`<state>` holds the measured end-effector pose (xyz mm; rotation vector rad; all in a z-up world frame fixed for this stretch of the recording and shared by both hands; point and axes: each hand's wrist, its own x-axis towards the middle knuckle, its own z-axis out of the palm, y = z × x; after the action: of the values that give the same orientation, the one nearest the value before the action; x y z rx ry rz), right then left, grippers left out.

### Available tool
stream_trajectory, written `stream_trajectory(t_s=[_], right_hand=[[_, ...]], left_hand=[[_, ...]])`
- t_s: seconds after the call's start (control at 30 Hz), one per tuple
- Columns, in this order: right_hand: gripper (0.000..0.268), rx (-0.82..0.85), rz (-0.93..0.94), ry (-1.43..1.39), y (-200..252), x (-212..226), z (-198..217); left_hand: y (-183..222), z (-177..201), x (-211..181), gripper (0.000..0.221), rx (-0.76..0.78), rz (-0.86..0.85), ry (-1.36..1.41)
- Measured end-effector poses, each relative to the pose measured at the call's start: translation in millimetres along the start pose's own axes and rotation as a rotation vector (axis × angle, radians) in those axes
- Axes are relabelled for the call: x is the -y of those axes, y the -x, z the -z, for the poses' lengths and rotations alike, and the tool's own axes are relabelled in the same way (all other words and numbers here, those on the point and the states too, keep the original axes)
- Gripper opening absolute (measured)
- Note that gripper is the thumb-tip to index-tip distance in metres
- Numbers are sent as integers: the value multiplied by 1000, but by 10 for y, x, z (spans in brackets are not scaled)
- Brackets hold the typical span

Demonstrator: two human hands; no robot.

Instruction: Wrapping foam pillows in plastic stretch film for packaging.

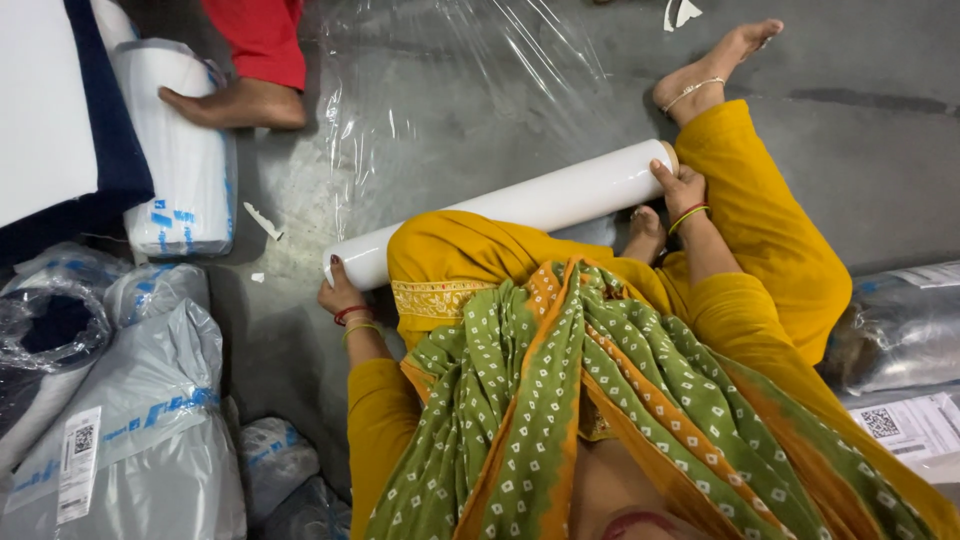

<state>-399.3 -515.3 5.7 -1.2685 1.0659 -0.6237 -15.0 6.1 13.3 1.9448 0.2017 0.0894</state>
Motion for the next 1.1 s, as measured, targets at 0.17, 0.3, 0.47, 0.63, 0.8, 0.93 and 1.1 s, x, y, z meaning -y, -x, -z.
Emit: stream_trajectory(t_s=[0.17, 0.3, 0.47, 0.63, 0.8, 0.93, 1.1], right_hand=[[46, 13, -3, -15, 21, 44, -8], [48, 5, 12, 26, -7, -15, 13], [47, 16, 25, 2, 2, -7, 9], [44, 22, 20, 36, 17, 35, -3], [46, 22, 22, 17, 19, 43, -8], [47, 6, 6, 60, 37, 94, -13], [47, 20, 6, 20, -16, -18, 16]], left_hand=[[8, -2, -19, 58, 18, 36, -5], [-5, -12, -13, 57, 10, 28, -9], [7, -3, -37, 57, 2, 2, 29], [-41, -18, 30, 58, -17, 42, -16], [-53, -20, 86, 57, -7, 28, 21], [-38, -6, 65, 54, 12, 10, 52], [12, -7, -64, 50, 29, 34, 46]])
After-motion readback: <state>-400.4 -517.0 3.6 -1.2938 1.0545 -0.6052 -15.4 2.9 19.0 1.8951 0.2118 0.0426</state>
